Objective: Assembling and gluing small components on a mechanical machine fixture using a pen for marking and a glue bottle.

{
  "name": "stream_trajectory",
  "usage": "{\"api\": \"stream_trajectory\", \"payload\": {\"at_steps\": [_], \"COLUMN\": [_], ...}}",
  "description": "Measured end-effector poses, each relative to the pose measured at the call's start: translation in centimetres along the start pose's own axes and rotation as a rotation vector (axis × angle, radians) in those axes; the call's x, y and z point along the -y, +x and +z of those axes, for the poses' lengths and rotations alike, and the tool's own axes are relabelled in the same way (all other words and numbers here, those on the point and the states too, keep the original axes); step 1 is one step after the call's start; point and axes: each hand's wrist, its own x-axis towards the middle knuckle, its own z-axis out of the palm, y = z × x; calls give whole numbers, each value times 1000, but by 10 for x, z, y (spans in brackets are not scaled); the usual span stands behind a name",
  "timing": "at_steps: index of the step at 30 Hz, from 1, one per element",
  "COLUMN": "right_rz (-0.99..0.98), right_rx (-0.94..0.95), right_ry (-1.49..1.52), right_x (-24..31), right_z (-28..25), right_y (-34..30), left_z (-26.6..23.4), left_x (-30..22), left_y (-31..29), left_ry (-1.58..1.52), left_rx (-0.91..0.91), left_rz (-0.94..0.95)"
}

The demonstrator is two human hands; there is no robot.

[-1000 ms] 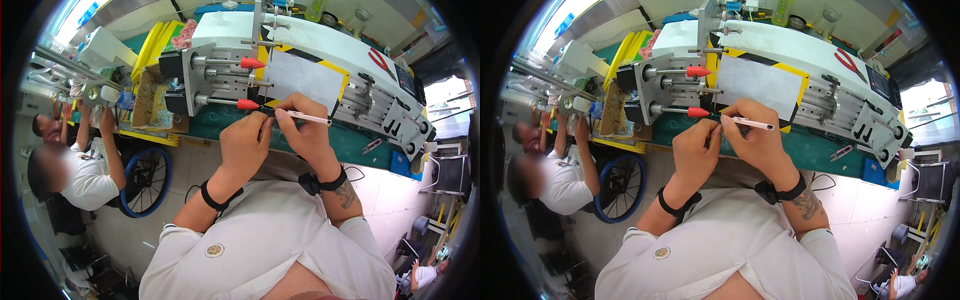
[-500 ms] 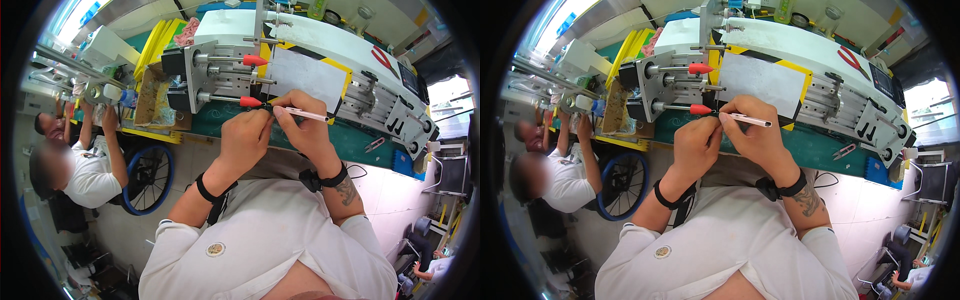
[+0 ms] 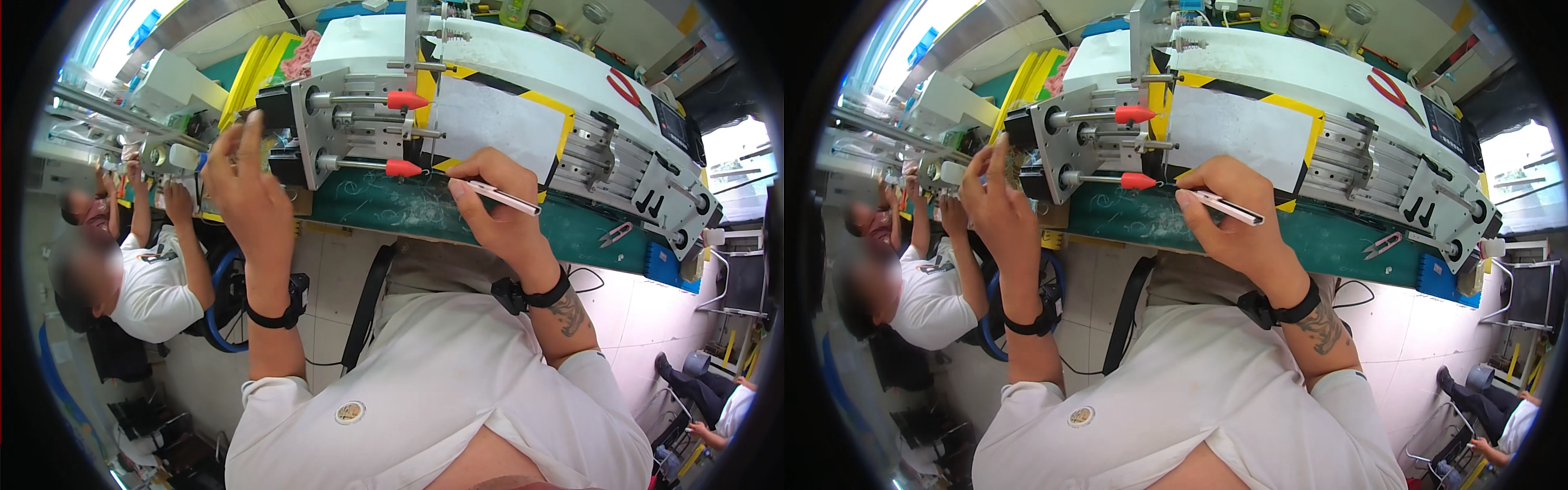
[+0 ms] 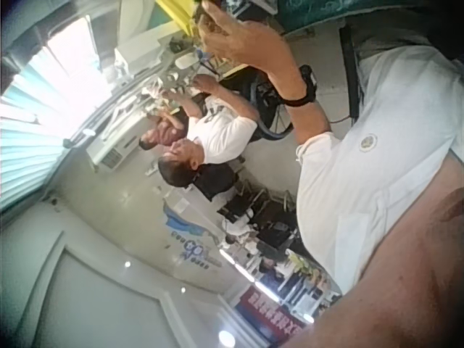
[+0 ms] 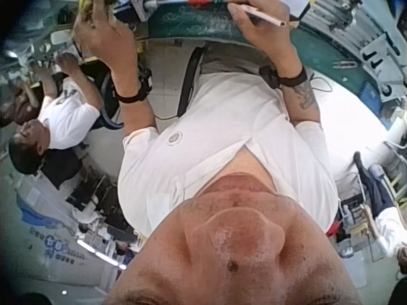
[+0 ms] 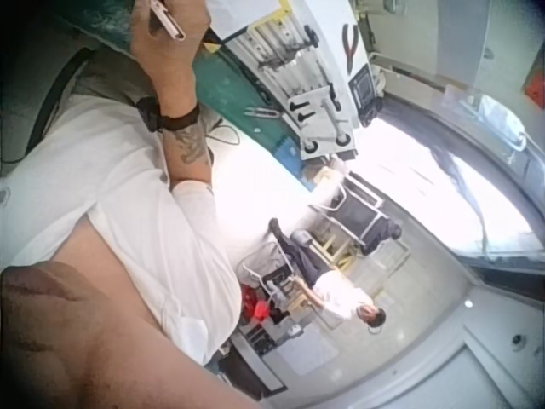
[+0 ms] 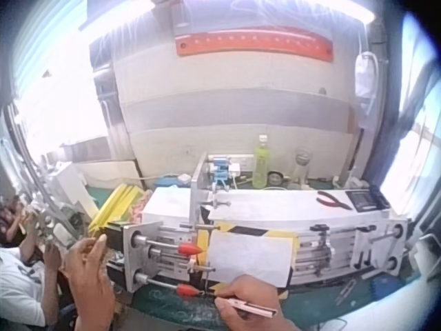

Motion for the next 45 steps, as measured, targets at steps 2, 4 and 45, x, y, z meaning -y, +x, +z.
{"api": "stream_trajectory", "payload": {"at_steps": [2, 4, 45], "right_rz": [-27, -73, 127], "right_rx": [1, 20, 83], "right_ry": [-32, -78, -885], "right_x": [-1, -1, -11], "right_z": [1, 1, -94], "right_y": [1, 2, -113], "left_z": [0, -6, -35], "left_x": [-18, -43, -212], "left_y": [8, 23, 43], "left_ry": [-276, -576, -1143], "left_rx": [128, 382, 447], "left_rz": [96, 262, 370]}}
